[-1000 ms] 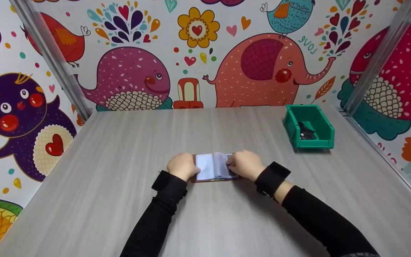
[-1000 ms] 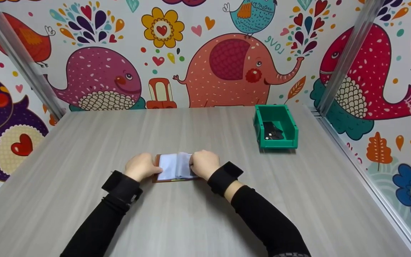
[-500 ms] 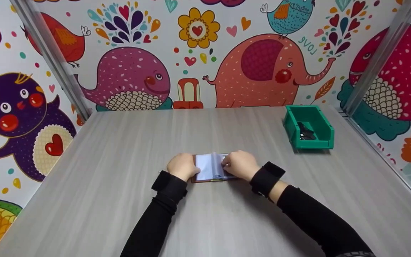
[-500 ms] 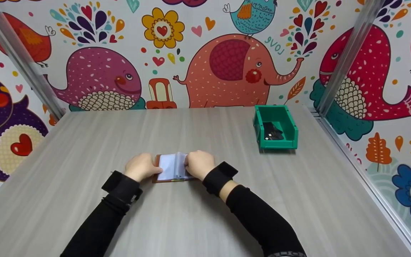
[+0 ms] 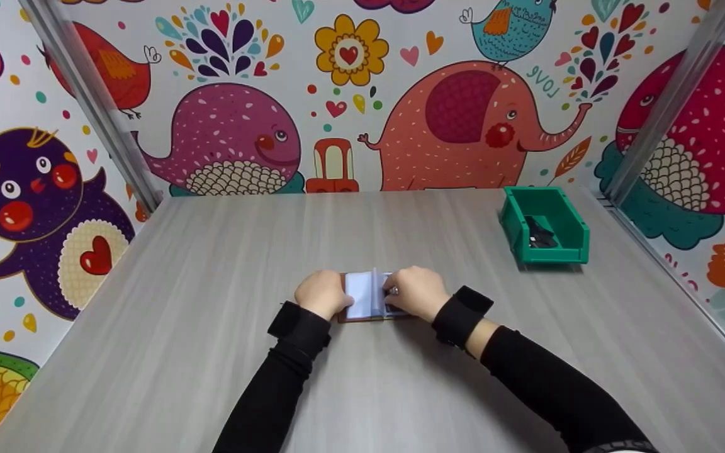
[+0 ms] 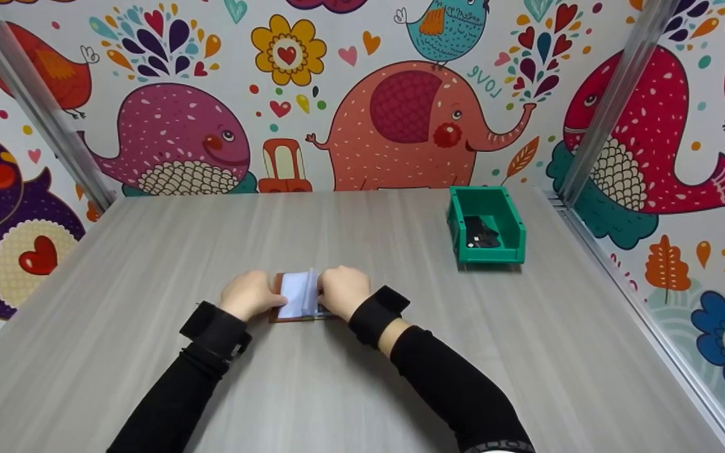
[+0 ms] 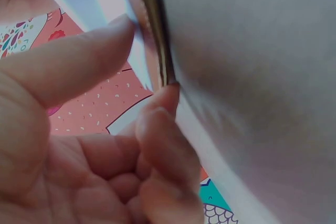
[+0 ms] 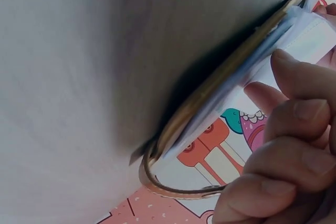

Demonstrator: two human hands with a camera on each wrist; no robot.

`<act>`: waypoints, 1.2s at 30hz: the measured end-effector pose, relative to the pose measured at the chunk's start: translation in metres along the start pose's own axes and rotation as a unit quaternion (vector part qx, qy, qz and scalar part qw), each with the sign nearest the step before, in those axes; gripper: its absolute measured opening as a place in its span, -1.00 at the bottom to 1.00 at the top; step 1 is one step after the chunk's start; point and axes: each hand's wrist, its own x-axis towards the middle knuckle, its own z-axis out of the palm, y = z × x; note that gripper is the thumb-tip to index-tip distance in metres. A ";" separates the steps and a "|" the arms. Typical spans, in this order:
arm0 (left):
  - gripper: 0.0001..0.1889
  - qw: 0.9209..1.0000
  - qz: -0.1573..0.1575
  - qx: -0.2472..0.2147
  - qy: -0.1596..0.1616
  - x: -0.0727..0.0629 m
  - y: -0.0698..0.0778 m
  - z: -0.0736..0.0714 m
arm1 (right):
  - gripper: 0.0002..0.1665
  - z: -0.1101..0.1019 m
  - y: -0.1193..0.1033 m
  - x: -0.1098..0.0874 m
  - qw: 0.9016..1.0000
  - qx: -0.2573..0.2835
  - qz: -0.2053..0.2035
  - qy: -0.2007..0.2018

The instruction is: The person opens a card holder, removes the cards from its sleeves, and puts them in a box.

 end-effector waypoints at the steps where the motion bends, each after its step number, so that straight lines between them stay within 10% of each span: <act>1: -0.71 1.000 0.000 0.000 0.000 0.000 0.000 0.000 | -0.79 0.000 -0.001 0.000 1.000 -0.002 0.000 -0.002; 36: -0.75 0.998 0.043 0.018 0.050 -0.009 0.001 -0.005 | -0.85 0.004 -0.007 0.003 1.000 0.007 -0.004 -0.004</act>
